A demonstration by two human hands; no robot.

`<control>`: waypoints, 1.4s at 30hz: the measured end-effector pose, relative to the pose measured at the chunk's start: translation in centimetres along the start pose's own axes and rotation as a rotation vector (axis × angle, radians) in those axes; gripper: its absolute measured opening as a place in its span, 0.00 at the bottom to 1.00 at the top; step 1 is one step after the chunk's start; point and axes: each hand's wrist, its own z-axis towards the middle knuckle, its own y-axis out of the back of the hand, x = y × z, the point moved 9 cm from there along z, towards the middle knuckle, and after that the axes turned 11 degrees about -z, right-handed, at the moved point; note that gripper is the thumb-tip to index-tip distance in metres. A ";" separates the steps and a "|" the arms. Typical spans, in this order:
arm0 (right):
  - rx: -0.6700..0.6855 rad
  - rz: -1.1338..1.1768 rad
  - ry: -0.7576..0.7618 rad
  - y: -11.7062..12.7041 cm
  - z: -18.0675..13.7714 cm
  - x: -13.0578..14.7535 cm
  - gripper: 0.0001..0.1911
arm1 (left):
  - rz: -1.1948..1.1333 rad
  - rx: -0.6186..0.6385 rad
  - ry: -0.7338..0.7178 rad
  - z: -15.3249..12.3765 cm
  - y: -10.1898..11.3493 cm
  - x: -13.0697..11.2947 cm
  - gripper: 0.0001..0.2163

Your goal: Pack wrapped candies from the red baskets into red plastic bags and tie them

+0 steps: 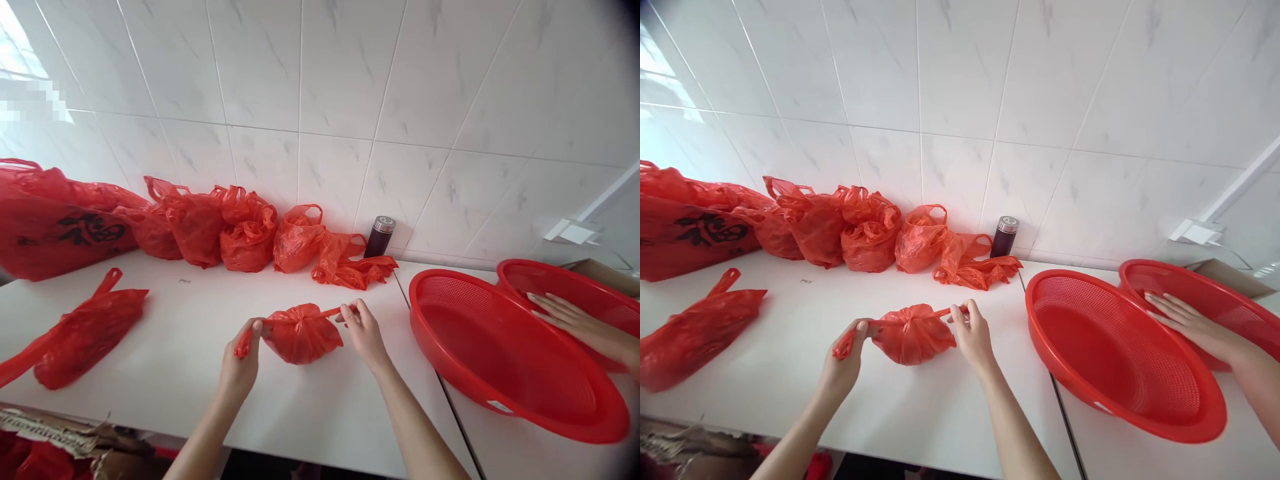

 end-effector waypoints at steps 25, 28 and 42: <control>0.019 -0.523 -0.041 -6.3 5.4 -5.4 0.06 | 0.639 0.169 0.225 8.1 -4.4 6.6 0.20; 0.028 -0.572 -0.044 -6.4 5.8 -5.7 0.05 | 0.684 0.216 0.204 8.9 -5.1 6.7 0.17; -0.017 -0.528 -0.012 -6.2 5.6 -6.0 0.05 | 0.799 0.238 0.108 8.3 -4.7 6.5 0.20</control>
